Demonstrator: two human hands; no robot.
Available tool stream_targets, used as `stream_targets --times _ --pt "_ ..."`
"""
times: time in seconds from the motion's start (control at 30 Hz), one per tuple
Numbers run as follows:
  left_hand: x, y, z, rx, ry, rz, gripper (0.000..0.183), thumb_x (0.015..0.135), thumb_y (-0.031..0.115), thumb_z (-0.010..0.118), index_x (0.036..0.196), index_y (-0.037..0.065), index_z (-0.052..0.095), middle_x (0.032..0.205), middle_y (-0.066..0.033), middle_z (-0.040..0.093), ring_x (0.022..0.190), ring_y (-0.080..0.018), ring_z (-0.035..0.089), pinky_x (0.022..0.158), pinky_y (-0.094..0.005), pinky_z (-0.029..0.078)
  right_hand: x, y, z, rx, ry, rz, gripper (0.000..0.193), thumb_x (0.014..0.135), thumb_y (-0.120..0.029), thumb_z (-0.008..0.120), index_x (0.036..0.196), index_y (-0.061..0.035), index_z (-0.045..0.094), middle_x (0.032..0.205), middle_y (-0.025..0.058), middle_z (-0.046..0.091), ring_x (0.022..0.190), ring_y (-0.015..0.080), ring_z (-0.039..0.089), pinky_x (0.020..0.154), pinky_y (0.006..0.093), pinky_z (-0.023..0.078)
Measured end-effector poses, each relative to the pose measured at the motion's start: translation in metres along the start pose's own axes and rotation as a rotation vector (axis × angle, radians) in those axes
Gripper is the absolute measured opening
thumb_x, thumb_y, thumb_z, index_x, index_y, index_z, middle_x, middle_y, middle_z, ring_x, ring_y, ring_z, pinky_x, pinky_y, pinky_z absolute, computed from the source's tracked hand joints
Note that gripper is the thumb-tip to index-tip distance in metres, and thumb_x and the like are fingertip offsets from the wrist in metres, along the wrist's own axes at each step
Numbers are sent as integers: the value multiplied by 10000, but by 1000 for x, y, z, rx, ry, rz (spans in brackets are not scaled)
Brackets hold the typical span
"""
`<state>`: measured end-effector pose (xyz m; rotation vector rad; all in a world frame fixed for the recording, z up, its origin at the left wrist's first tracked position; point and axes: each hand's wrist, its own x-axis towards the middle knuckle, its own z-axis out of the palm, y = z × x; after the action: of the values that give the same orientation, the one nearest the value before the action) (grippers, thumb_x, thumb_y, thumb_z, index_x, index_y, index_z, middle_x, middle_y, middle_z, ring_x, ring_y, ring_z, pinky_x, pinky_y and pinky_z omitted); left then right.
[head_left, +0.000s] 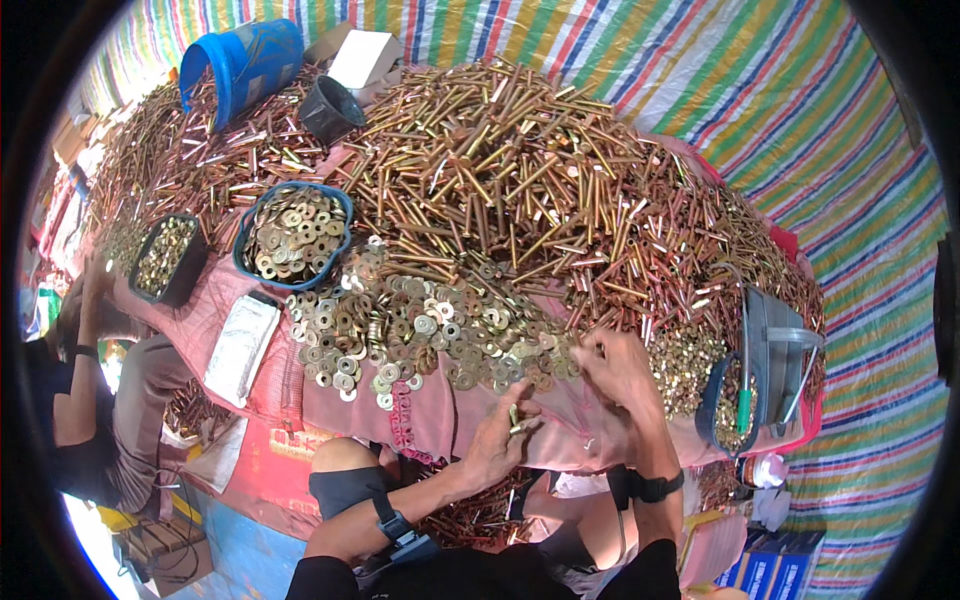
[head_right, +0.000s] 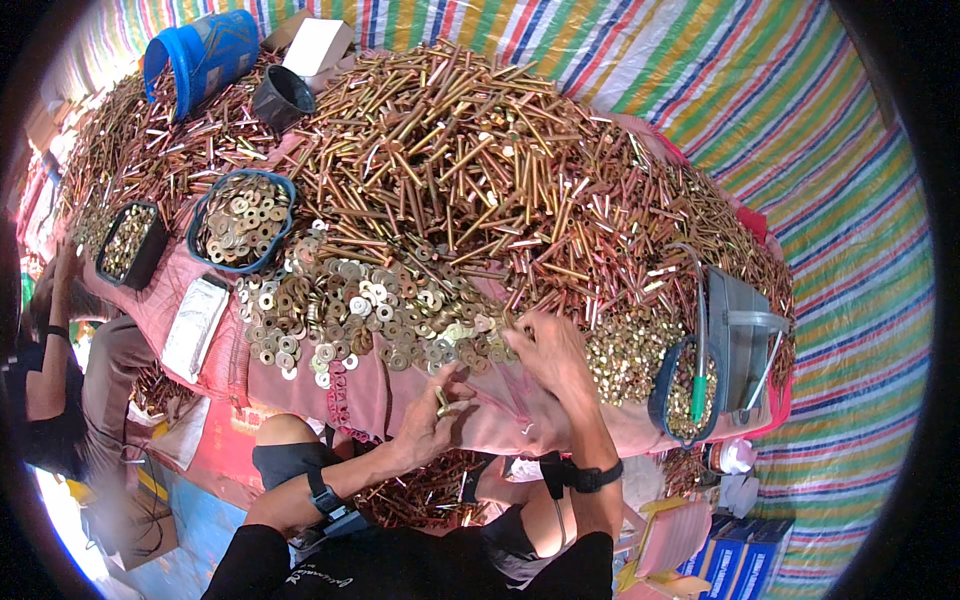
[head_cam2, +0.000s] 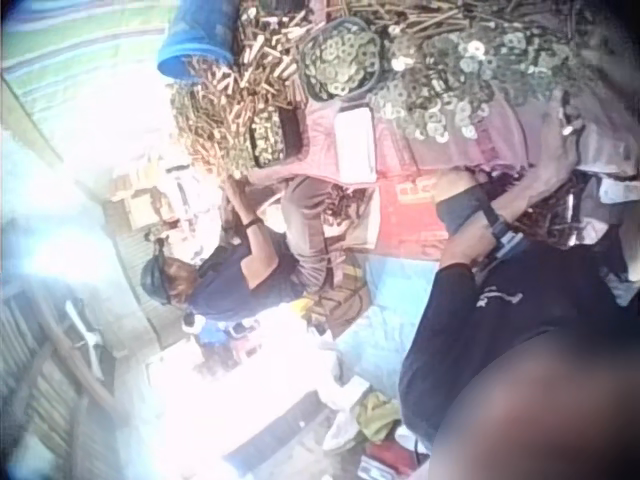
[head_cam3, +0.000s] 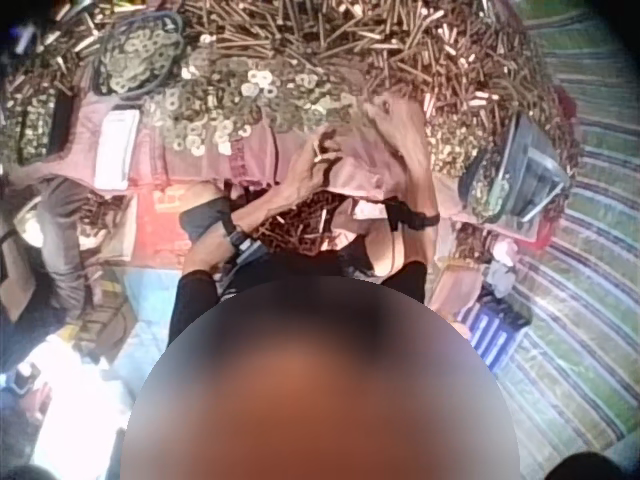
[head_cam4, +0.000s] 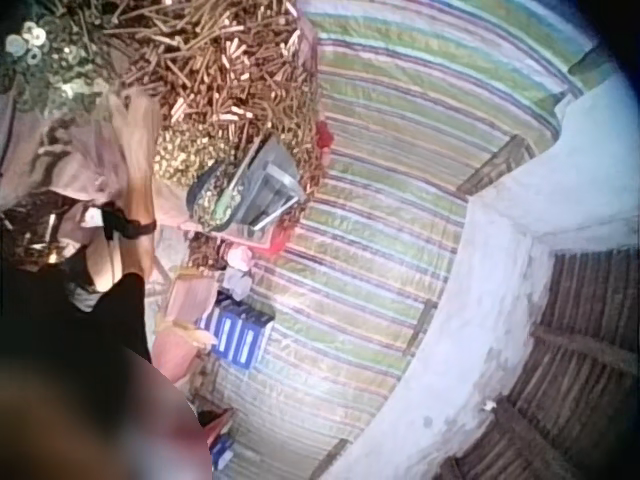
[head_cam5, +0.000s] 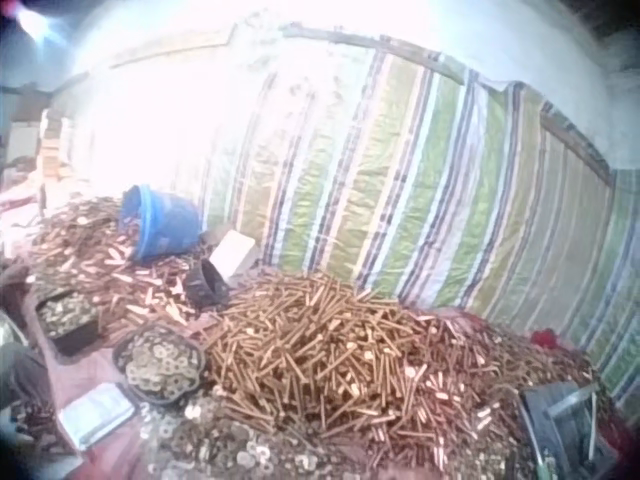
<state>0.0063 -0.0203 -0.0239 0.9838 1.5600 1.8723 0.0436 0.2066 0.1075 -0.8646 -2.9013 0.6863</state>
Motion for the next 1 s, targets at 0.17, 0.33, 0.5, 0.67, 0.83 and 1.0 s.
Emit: stream_targets --times 0.17,0.33,0.5,0.67,0.83,1.0 --pt "-1 4 1 125 9 89 677 1024 -82 464 1645 92 256 1141 -153 677 1035 -220 697 894 -311 559 -51 37 18 -329 6 134 352 852 -341 810 952 -13 729 870 211 729 845 366 723 787 507 542" --pt "2 10 0 129 9 117 654 992 -122 498 1601 91 394 1137 -139 679 1031 -207 682 906 -305 544 -61 41 40 -8 374 47 267 891 -224 786 1099 -61 741 973 184 716 905 374 706 794 471 551" --pt "10 11 5 87 -12 31 691 957 -146 507 1596 99 409 1169 -166 687 1067 -238 701 943 -330 559 -47 32 57 -73 313 -63 284 901 -189 760 1161 -77 739 924 170 668 840 367 680 744 469 530" --pt "6 15 5 86 -56 68 781 918 -185 460 1633 112 352 1327 -209 653 1184 -280 679 1016 -336 550 -39 39 66 -37 297 -43 281 877 -147 765 1142 -61 732 893 189 634 839 407 656 725 484 513" --pt "6 18 0 71 -129 58 816 898 -202 448 1649 94 324 1431 -225 589 1268 -306 632 1077 -332 530 -40 39 61 523 234 6 192 944 -142 778 1073 -11 721 844 108 703 679 213 672 590 328 515" --pt "6 15 3 106 -97 16 763 916 -174 502 1628 68 375 1409 -234 611 1121 -287 697 976 -338 562 -62 25 43 1254 -292 175 172 1020 -180 731 1042 -10 715 822 29 725 584 47 612 502 196 459"
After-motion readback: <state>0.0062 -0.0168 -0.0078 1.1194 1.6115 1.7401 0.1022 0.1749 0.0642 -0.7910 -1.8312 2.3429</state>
